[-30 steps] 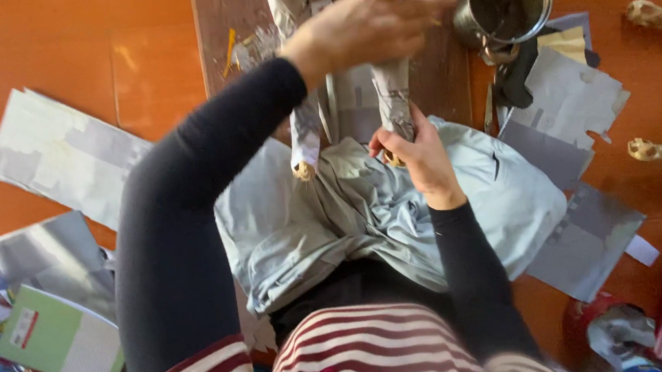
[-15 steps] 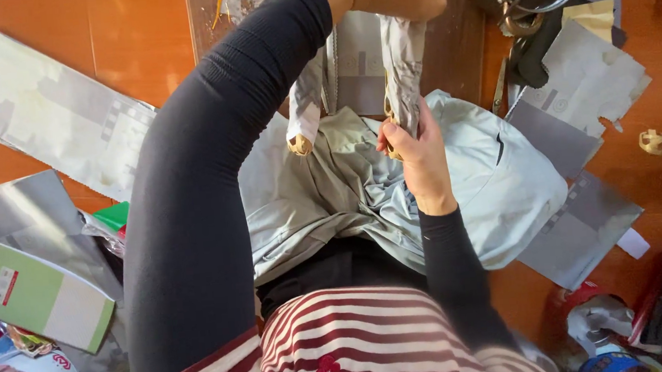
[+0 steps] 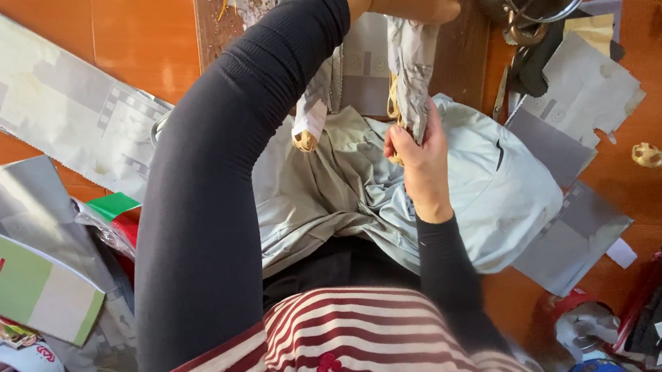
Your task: Wrapping a woven bamboo giraffe structure with grey paper and glue.
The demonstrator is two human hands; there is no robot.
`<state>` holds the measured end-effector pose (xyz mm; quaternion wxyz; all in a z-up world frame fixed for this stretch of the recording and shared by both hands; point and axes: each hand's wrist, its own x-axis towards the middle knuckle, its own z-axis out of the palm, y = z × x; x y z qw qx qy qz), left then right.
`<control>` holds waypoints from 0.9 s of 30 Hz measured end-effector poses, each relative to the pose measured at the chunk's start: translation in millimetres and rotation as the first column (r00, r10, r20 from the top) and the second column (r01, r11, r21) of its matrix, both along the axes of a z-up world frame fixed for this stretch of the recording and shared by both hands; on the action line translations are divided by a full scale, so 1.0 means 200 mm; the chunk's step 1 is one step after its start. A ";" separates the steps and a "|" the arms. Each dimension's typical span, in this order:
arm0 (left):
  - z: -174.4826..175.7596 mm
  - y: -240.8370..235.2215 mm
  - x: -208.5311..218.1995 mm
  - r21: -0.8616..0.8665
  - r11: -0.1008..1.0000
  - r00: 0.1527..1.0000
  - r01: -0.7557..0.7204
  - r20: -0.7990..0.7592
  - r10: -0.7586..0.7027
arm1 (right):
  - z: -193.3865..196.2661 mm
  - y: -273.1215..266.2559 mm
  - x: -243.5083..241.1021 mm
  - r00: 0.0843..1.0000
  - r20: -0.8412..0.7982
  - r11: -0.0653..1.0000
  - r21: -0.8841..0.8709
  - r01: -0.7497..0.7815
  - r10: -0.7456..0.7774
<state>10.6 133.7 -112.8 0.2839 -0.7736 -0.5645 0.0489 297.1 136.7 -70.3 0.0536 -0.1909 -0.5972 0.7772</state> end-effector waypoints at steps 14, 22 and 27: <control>0.44 -0.37 0.20 0.190 0.949 0.967 -0.253 0.019 0.254 | -0.15 0.22 -0.03 0.971 -0.186 0.983 -0.083 -0.165 0.147; 0.07 -0.96 0.39 0.079 0.605 0.185 -0.793 0.976 0.114 | -0.14 0.43 -0.34 0.950 -0.237 0.968 0.190 -0.161 0.205; -0.15 -0.92 0.50 -0.233 0.884 -0.810 -0.406 0.540 -0.229 | -0.04 0.39 -0.52 0.962 -0.082 0.949 -0.159 -0.271 0.261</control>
